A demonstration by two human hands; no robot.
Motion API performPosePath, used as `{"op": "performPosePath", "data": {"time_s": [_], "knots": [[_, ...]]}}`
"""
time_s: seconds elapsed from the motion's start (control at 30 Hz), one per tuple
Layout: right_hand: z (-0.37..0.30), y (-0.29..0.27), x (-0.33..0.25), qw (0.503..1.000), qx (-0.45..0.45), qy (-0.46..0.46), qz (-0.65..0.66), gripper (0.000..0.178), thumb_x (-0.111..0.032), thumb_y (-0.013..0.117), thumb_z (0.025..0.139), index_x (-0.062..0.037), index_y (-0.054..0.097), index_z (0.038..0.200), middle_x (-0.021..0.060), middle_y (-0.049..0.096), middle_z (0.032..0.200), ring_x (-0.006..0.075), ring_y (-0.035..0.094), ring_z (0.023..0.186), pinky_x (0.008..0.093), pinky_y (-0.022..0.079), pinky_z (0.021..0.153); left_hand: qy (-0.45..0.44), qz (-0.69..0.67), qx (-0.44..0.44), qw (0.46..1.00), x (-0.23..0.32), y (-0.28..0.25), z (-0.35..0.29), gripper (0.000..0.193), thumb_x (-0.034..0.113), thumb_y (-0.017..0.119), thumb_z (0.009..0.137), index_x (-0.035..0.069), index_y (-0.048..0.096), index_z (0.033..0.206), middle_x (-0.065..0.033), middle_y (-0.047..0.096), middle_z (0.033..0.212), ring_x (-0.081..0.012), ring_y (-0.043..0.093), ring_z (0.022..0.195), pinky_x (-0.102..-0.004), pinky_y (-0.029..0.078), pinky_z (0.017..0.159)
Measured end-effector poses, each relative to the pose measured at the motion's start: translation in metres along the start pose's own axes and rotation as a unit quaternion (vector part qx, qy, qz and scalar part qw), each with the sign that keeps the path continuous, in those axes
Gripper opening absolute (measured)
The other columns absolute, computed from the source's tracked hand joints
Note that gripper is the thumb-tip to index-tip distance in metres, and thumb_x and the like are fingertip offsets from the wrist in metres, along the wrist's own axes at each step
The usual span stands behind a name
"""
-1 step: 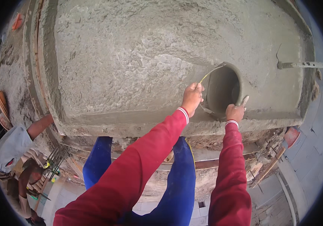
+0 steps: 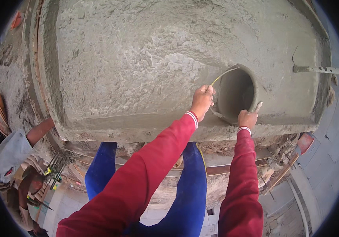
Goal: The person pours wet concrete from a bucket onto a rectangular slab and uses a long straightedge to level the surface. They repeatedly scoop and pour concrete, then drag the straightedge across the slab to smooth it, while other workers assist nearby.
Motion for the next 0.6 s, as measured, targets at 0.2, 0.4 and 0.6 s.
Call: {"op": "performPosePath", "data": {"time_s": [0.2, 0.4, 0.6], "knots": [[-0.14, 0.058, -0.19, 0.99, 0.037, -0.13, -0.036, 0.096, -0.004, 0.052, 0.074, -0.0238, 0.009, 0.157, 0.0559, 0.034, 0.126, 0.0579, 0.053, 0.11, 0.0498, 0.046, 0.095, -0.053, -0.164, 0.031, 0.985, 0.054, -0.213, -0.038, 0.035, 0.039, 0.055, 0.1, 0.014, 0.045, 0.077, 0.0054, 0.035, 0.06, -0.0075, 0.035, 0.049, -0.03, 0.043, 0.056], [-0.264, 0.106, -0.323, 0.983, -0.082, -0.162, 0.021, 0.096, -0.003, 0.053, 0.073, -0.0249, 0.01, 0.157, 0.047, 0.051, 0.117, 0.0531, 0.06, 0.101, 0.0507, 0.05, 0.09, -0.005, -0.164, 0.067, 0.984, 0.148, -0.392, -0.138, 0.033, 0.035, 0.057, 0.099, 0.013, 0.046, 0.078, 0.0062, 0.035, 0.06, -0.0073, 0.035, 0.049, -0.029, 0.042, 0.056], [-0.391, 0.107, -0.439, 0.957, -0.185, -0.224, 0.019, 0.096, -0.006, 0.057, 0.074, -0.0254, 0.012, 0.156, 0.0319, 0.063, 0.111, 0.0469, 0.064, 0.095, 0.0481, 0.051, 0.087, 0.041, -0.221, 0.161, 0.961, 0.181, -0.484, -0.247, 0.03, 0.033, 0.057, 0.1, 0.013, 0.048, 0.08, 0.0062, 0.036, 0.061, -0.0066, 0.036, 0.051, -0.0289, 0.043, 0.058]]}}
Point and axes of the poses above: each hand's wrist, its own z-axis towards the middle knuckle, its own y-axis out of the palm, x = y × z, the point moved 2 cm from there along z, towards the middle knuckle
